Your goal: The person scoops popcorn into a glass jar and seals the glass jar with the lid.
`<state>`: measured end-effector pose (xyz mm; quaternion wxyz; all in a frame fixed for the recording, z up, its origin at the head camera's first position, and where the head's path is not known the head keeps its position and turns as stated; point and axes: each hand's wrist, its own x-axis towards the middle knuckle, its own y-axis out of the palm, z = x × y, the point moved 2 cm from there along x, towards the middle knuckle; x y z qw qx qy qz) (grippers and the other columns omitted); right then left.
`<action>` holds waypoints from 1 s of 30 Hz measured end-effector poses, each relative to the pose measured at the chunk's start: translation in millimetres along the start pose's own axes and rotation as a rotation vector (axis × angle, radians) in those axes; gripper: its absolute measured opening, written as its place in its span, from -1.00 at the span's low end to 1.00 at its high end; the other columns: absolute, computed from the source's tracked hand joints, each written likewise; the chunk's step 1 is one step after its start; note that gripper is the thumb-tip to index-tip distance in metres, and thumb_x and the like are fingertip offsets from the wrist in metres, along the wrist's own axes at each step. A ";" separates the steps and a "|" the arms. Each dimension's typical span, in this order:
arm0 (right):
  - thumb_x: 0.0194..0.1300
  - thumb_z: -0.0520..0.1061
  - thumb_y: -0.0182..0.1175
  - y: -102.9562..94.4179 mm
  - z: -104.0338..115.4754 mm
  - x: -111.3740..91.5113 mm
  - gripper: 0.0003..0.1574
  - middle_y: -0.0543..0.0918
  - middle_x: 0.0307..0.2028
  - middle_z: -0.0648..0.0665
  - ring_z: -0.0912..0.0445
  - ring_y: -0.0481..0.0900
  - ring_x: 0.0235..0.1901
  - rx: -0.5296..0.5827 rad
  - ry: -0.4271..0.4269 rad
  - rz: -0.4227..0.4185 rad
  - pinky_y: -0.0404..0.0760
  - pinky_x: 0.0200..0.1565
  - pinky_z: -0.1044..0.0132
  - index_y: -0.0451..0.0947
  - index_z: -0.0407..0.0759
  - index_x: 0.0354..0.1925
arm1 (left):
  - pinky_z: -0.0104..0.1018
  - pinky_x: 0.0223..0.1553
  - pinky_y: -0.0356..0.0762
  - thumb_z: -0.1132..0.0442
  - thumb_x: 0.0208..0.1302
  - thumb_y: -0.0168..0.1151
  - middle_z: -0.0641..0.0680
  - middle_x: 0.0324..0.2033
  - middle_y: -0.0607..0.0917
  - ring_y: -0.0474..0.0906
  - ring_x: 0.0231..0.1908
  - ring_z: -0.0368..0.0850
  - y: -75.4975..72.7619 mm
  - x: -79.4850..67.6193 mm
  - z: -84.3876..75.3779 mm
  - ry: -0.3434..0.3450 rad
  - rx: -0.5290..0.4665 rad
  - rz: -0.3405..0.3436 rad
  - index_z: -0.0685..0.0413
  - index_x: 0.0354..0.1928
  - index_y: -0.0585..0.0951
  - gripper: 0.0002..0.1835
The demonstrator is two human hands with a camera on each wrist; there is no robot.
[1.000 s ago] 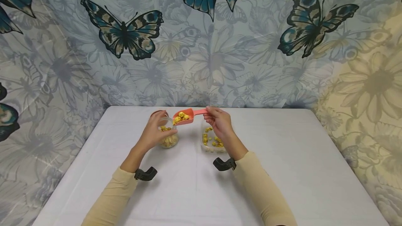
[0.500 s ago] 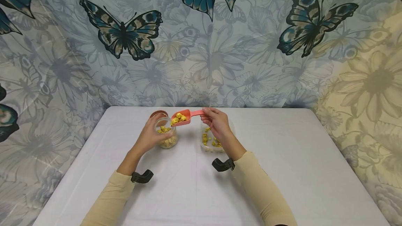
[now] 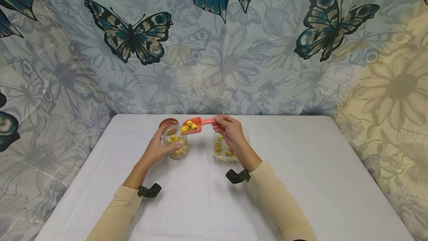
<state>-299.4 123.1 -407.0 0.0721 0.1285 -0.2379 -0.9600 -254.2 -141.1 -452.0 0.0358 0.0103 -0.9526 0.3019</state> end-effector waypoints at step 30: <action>0.04 -0.01 0.31 32.1 20.5 -4.5 -0.60 0.64 -0.54 -0.03 0.18 0.59 -0.61 -0.341 -0.219 0.056 0.61 -0.51 0.40 0.49 -0.26 -0.25 | 0.02 0.16 0.36 -0.16 -0.20 0.41 0.08 0.22 0.33 0.26 0.23 -0.01 4.4 -2.0 9.5 -0.013 -0.084 0.030 -0.07 0.26 0.20 -0.05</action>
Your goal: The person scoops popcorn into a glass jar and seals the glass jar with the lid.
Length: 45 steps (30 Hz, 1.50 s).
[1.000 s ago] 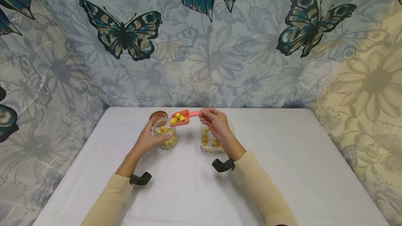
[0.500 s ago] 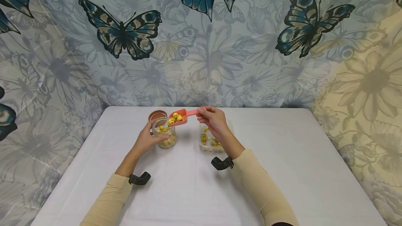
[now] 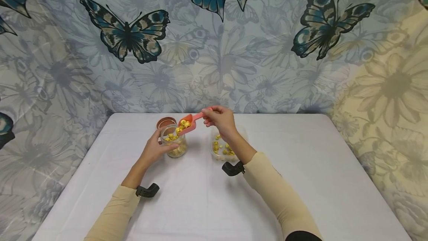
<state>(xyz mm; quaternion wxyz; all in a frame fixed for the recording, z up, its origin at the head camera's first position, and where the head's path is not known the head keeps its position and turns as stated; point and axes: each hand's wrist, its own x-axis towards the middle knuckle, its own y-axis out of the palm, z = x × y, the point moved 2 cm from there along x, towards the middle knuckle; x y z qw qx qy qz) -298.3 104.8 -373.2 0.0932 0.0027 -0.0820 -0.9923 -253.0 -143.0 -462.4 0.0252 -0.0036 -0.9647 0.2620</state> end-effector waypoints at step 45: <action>0.10 -0.07 0.27 16.5 7.8 10.9 -0.66 0.64 -0.56 -0.04 0.16 0.55 -0.67 -0.116 -0.133 0.007 0.58 -0.60 0.36 0.52 -0.32 -0.26 | -0.01 0.14 0.38 -0.13 -0.18 0.41 0.12 0.23 0.32 0.28 0.22 -0.02 2.1 0.1 1.7 0.015 -0.012 -0.019 -0.08 0.27 0.20 -0.06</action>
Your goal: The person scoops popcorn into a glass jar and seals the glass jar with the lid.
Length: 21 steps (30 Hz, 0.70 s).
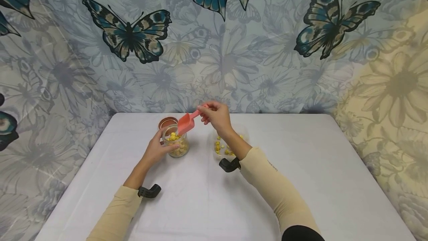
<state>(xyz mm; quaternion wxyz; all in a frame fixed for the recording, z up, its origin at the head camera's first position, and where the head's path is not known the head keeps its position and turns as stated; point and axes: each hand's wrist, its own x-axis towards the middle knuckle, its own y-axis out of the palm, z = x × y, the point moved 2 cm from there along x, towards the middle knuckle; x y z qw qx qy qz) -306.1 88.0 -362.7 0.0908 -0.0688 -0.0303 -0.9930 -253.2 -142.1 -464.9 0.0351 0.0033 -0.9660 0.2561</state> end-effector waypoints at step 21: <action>0.04 -0.06 0.31 -35.7 -8.8 -10.3 -0.59 0.65 -0.55 -0.03 0.19 0.55 -0.65 0.213 0.083 -0.126 0.56 -0.60 0.44 0.50 -0.28 -0.20 | -0.05 0.14 0.38 -0.17 -0.21 0.41 0.11 0.20 0.36 0.30 0.19 -0.03 0.7 -0.1 3.6 0.005 -0.026 -0.005 -0.11 0.27 0.20 -0.04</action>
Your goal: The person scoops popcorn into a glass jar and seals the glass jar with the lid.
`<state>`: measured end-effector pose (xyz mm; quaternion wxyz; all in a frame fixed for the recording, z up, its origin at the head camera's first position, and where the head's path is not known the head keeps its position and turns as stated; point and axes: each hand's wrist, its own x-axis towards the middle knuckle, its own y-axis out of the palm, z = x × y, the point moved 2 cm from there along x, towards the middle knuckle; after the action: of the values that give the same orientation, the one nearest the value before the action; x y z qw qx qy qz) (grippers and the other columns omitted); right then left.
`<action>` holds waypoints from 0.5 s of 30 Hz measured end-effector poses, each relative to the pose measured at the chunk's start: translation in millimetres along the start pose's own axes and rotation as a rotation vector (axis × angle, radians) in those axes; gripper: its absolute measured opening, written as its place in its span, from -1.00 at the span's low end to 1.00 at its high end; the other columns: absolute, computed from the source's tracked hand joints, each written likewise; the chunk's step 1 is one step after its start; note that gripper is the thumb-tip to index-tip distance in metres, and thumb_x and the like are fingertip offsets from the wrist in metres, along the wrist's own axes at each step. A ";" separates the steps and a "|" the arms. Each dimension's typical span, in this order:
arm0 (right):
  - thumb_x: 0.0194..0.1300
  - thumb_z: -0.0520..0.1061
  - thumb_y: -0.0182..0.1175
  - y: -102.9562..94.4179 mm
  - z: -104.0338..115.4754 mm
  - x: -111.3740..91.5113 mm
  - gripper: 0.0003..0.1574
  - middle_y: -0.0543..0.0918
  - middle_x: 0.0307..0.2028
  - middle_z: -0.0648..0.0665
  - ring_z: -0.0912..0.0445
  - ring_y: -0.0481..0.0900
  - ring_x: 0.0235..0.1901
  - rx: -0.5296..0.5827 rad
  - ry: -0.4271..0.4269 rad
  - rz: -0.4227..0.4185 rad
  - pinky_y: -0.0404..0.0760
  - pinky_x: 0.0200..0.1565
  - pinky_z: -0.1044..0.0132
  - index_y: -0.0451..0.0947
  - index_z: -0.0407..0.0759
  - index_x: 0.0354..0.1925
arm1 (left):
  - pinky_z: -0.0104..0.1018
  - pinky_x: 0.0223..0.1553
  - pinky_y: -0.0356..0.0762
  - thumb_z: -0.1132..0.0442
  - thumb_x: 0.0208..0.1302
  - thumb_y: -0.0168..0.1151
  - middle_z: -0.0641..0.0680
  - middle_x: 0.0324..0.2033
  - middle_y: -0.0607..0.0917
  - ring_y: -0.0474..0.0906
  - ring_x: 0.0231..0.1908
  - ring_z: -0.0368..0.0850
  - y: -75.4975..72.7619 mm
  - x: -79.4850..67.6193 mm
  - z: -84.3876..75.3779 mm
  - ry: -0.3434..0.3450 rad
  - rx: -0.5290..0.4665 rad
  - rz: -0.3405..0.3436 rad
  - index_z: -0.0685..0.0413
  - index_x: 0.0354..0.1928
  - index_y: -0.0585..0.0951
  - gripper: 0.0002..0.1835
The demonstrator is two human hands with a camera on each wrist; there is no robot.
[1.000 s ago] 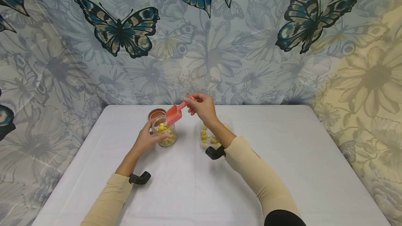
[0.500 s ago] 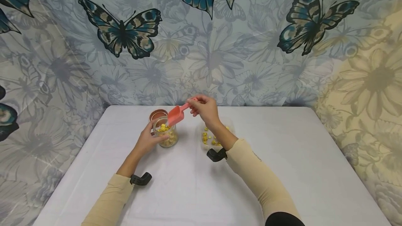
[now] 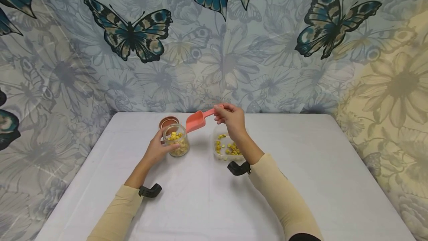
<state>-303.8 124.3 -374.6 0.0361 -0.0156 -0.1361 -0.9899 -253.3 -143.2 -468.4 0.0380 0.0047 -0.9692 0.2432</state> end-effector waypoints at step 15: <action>0.10 -0.15 0.25 -43.2 1.3 -13.4 -0.78 0.66 -0.57 -0.04 0.21 0.58 -0.64 0.187 0.084 -0.052 0.56 -0.57 0.49 0.54 -0.20 -0.24 | -0.01 0.22 0.27 -0.18 -0.22 0.41 0.09 0.25 0.31 0.25 0.24 0.02 0.5 -1.4 -0.5 -0.032 -0.015 -0.010 -0.10 0.28 0.19 -0.02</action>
<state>-293.7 167.0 -385.5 0.0175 0.0327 -0.2265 -0.9733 -251.9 -142.5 -468.3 0.0236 0.0134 -0.9715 0.2357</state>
